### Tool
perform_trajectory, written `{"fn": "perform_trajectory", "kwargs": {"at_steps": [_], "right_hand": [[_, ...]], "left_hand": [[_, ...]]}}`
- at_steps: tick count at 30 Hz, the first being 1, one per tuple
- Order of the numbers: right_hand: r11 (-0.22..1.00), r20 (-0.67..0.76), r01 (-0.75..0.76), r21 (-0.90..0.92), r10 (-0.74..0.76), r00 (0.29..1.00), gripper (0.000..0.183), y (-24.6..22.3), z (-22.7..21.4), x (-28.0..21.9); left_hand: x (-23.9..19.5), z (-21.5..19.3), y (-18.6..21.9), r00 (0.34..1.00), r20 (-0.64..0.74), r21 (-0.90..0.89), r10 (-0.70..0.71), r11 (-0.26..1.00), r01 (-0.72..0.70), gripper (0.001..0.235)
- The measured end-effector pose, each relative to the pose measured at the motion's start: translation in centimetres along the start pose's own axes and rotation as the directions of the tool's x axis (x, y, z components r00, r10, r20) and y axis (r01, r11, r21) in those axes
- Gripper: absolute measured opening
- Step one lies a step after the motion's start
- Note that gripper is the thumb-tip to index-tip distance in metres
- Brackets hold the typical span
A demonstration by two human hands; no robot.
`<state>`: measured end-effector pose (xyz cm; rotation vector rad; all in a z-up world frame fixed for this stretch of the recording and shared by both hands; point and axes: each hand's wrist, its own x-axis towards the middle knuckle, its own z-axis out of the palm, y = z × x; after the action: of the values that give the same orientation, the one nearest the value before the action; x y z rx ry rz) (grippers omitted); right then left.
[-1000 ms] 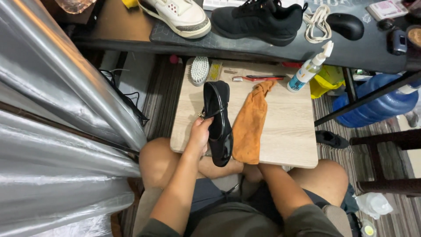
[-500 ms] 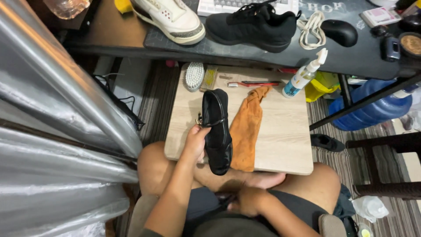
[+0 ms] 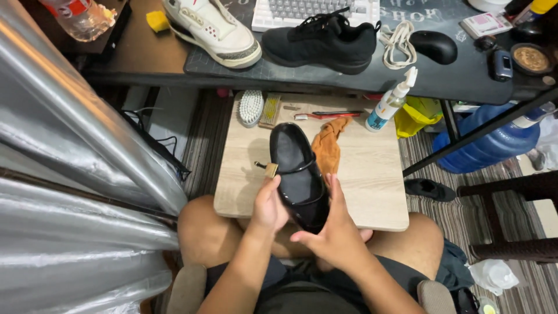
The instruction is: The person wipes a black loafer with a brown cloth, turning the shoe to clean the sides, heel, and sole. They then rub the shoe with their bare hands to buff the surface and inspect the shoe from multiple angles.
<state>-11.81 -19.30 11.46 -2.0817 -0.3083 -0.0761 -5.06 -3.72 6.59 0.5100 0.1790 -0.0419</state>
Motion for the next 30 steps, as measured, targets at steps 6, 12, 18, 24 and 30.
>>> {"fn": "perform_trajectory", "kwargs": {"at_steps": [6,12,18,24,30], "right_hand": [[0.980,-0.105,-0.057,-0.189,0.037,0.994,0.135,-0.6,-0.7,0.4],[0.971,0.223,-0.100,0.215,0.051,0.974,0.133,-1.6,-6.4,1.2],[0.833,0.330,-0.088,0.546,-0.117,0.937,0.153,1.5,-7.3,1.4],[0.910,0.413,-0.249,0.331,0.097,0.905,0.098,6.8,-6.3,1.2],[0.650,0.164,-0.254,0.716,0.197,0.967,0.103,9.5,-5.9,0.0]], "left_hand": [[-2.3,3.3,0.4,0.973,0.226,-0.299,-0.046,0.948,0.114,0.039],[-1.8,2.9,1.2,0.920,0.319,-0.051,0.229,0.973,-0.225,0.049],[-2.4,4.5,2.9,0.974,-0.031,0.086,0.223,0.972,-0.220,0.036],[-4.1,7.8,4.5,0.907,-0.081,0.185,0.413,0.901,-0.393,0.034],[-3.4,5.3,4.1,0.886,-0.130,0.462,0.444,0.818,-0.343,0.025]]}}
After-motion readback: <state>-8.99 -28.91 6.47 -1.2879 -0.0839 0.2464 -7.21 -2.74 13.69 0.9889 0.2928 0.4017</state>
